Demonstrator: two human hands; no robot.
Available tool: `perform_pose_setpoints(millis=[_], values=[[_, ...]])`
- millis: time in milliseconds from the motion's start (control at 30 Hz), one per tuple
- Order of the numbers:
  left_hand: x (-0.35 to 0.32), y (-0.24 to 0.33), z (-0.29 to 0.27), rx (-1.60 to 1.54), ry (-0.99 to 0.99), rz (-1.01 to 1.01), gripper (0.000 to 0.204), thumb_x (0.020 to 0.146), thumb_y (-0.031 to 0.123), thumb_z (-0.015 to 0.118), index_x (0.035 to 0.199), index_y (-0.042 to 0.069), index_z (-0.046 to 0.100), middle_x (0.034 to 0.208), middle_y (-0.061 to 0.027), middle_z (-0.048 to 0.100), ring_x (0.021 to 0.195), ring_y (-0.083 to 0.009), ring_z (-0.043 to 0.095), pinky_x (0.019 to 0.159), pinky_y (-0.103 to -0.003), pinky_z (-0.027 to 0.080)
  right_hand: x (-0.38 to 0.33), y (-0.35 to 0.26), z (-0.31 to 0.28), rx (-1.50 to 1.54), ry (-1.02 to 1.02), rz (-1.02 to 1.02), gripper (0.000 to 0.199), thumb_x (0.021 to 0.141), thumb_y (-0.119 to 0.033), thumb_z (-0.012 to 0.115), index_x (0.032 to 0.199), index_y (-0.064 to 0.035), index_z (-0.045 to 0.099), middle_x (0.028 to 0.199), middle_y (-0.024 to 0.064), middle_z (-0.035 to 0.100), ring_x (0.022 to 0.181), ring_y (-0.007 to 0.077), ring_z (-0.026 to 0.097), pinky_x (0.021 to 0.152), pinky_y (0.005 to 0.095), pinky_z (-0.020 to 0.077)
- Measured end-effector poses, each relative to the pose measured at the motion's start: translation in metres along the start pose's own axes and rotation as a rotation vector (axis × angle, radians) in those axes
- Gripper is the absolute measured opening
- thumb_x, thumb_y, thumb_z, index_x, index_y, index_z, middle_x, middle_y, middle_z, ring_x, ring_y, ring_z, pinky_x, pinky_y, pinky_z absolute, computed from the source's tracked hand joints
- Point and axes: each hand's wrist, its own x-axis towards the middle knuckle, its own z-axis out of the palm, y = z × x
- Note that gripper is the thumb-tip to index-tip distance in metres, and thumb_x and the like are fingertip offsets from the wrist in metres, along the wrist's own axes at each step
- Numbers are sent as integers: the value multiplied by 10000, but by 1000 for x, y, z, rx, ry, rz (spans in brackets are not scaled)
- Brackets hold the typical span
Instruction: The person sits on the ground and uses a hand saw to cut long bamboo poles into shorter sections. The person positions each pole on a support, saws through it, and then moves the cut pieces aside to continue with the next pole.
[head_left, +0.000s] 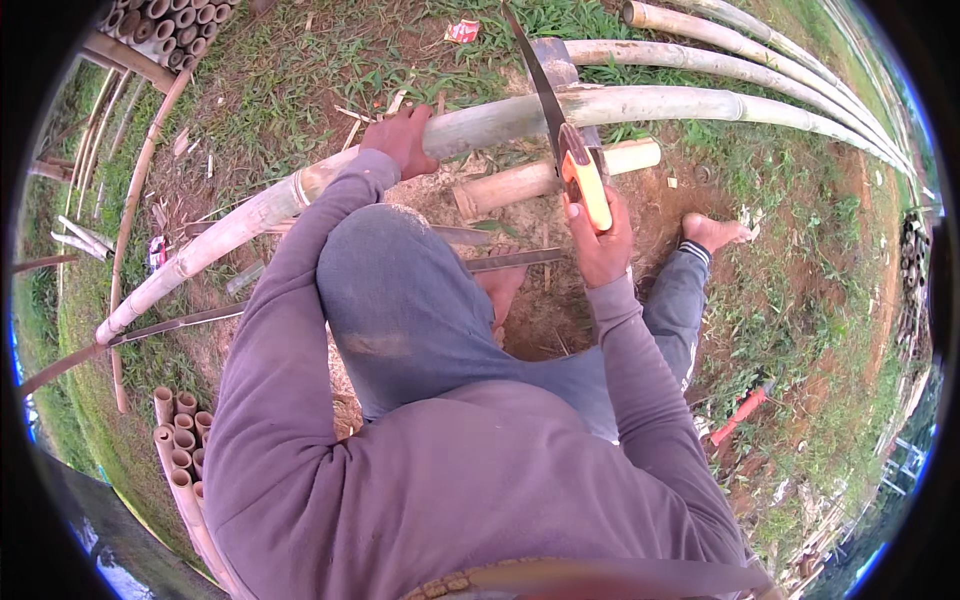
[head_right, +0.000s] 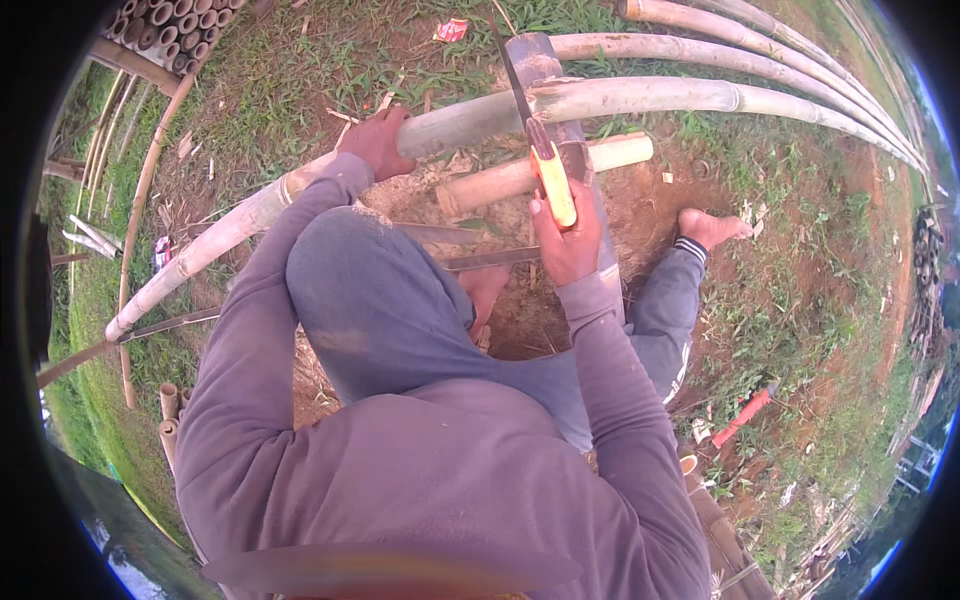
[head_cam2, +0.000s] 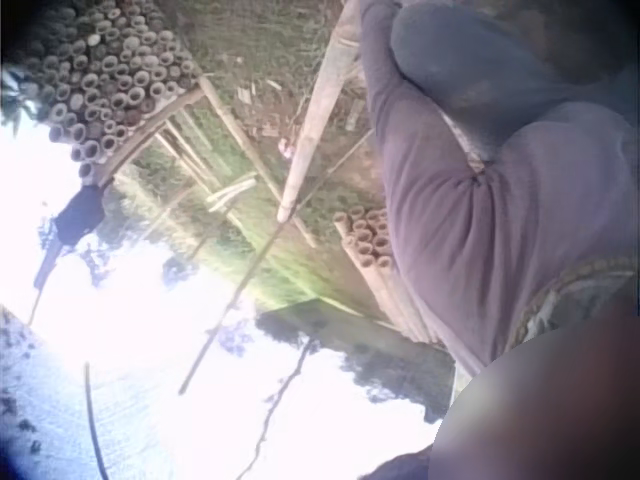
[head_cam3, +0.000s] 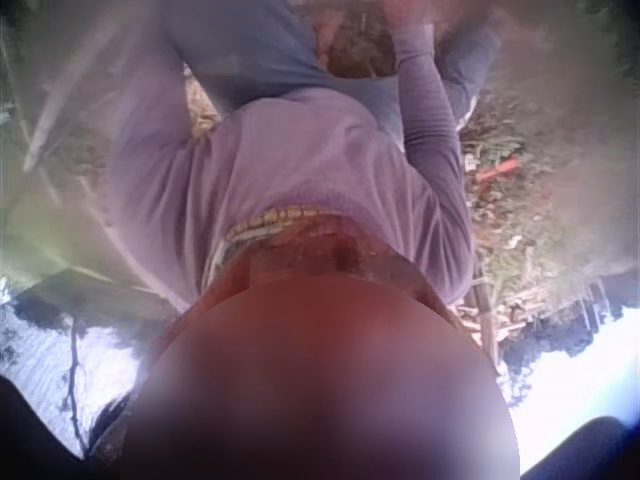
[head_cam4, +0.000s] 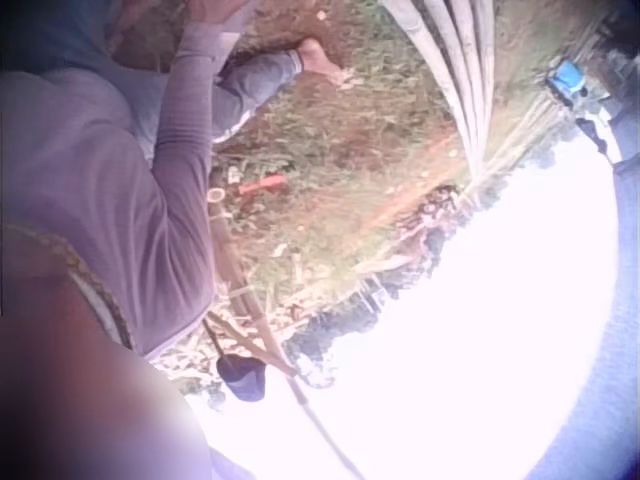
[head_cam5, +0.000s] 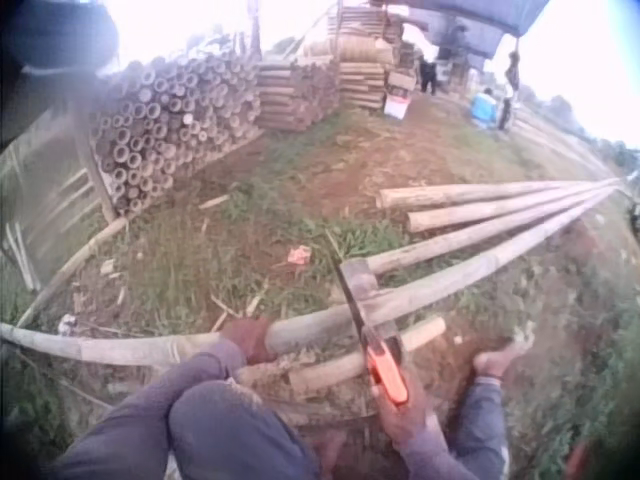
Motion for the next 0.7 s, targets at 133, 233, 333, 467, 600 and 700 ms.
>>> perform_pose_setpoints(millis=[133, 233, 333, 467, 600, 700], values=[[4, 0, 17, 159, 201, 105, 819, 727, 383, 884, 1421, 152, 513, 1334, -185, 655, 1182, -422, 683, 967, -532, 569, 17, 0, -2, 126, 19, 77, 357, 1031, -169, 727, 1318, 3, 601, 1083, 24, 631, 872, 87, 575, 766, 258, 505], [6, 8, 13, 126, 30, -10, 799, 747, 361, 873, 1427, 151, 509, 1292, -196, 672, 1142, -425, 704, 950, -530, 579, 42, -10, 5, 17, 107, 59, 319, 1037, -213, 740, 1247, 11, 656, 992, 19, 686, 830, 60, 608, 697, 240, 507], [11, 9, 11, 137, -28, -28, 758, 764, 333, 853, 1415, 148, 513, 1253, -202, 687, 1095, -421, 724, 924, -529, 590, 48, -18, 9, -98, 181, 1, 252, 1029, -196, 755, 1156, 14, 694, 900, 4, 701, 765, 34, 605, 662, 220, 500], [11, 6, 1, 137, -33, -22, 723, 770, 304, 837, 1400, 147, 520, 1215, -201, 699, 1047, -420, 738, 894, -530, 598, -23, -18, -15, -80, 172, 205, 249, 997, -167, 782, 1137, 17, 689, 932, 45, 713, 820, 108, 642, 742, 297, 532], [8, 3, 4, 105, -53, -7, 719, 766, 299, 836, 1395, 147, 523, 1219, -205, 698, 1028, -424, 741, 878, -529, 601, -140, -46, -71, -170, 183, 164, 233, 984, -118, 778, 1126, 36, 676, 942, 90, 761, 805, 109, 696, 746, 274, 562], [9, 2, 11, 113, 1, -8, 662, 776, 310, 859, 1327, 139, 533, 1179, -196, 707, 1045, -413, 741, 888, -517, 602, -131, -42, -64, -41, 234, 185, 178, 995, -90, 756, 1066, 46, 664, 939, 104, 772, 807, 109, 714, 737, 256, 576]])
